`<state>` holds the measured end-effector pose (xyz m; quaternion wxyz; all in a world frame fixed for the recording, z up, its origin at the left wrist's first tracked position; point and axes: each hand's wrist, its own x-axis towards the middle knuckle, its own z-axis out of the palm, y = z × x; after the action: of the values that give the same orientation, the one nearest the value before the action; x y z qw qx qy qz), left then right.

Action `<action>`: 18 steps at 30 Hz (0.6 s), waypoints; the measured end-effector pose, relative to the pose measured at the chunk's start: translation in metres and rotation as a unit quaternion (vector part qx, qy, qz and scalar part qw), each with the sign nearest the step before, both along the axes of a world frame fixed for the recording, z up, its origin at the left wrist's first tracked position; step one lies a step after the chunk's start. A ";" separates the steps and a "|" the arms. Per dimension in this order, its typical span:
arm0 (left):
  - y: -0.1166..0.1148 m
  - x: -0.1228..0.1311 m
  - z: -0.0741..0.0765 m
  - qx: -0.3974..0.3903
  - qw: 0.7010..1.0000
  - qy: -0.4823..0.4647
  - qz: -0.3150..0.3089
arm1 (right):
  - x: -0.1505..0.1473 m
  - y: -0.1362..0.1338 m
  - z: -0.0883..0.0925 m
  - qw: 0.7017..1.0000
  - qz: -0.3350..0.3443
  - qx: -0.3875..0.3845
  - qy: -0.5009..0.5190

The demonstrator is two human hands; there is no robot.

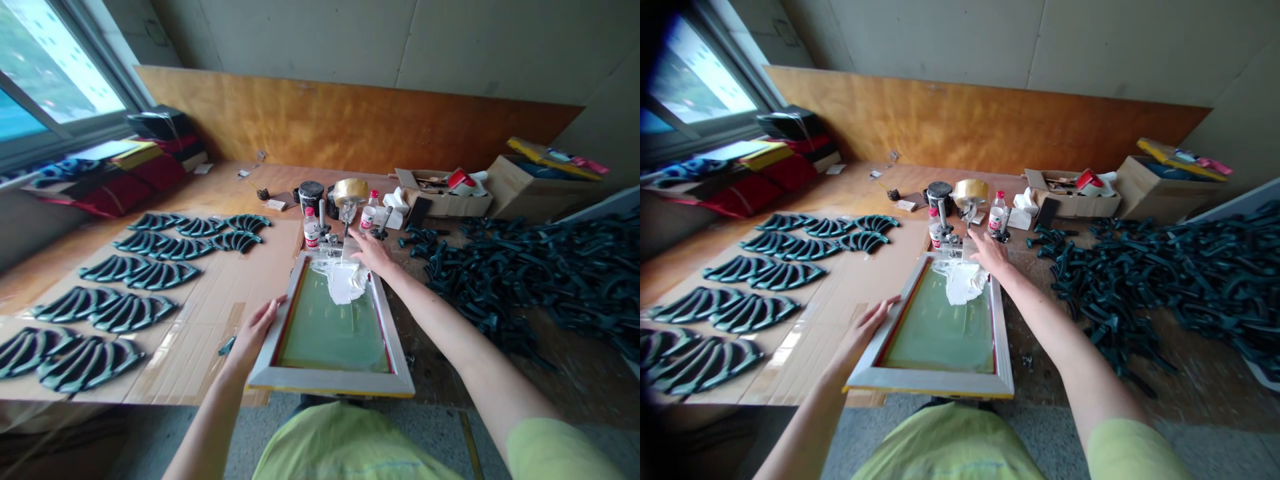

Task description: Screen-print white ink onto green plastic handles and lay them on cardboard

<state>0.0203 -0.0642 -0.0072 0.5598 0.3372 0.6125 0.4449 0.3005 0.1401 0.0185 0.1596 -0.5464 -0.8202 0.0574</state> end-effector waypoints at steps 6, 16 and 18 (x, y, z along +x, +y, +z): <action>0.056 0.009 0.055 0.211 0.973 -0.067 0.058 | 0.072 -0.014 -0.030 0.981 -0.168 0.043 0.087; 0.057 0.056 0.030 0.116 0.981 -0.108 0.108 | 0.021 -0.106 -0.087 0.998 0.034 -0.054 -0.005; 0.027 0.078 -0.003 -0.072 0.991 -0.117 -0.011 | 0.001 -0.127 -0.078 0.999 0.045 -0.017 0.008</action>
<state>0.0987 -0.0373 -0.0105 0.6547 0.2485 0.5698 0.4300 0.3019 0.0128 -0.0596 0.1539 -0.5110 -0.8416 0.0828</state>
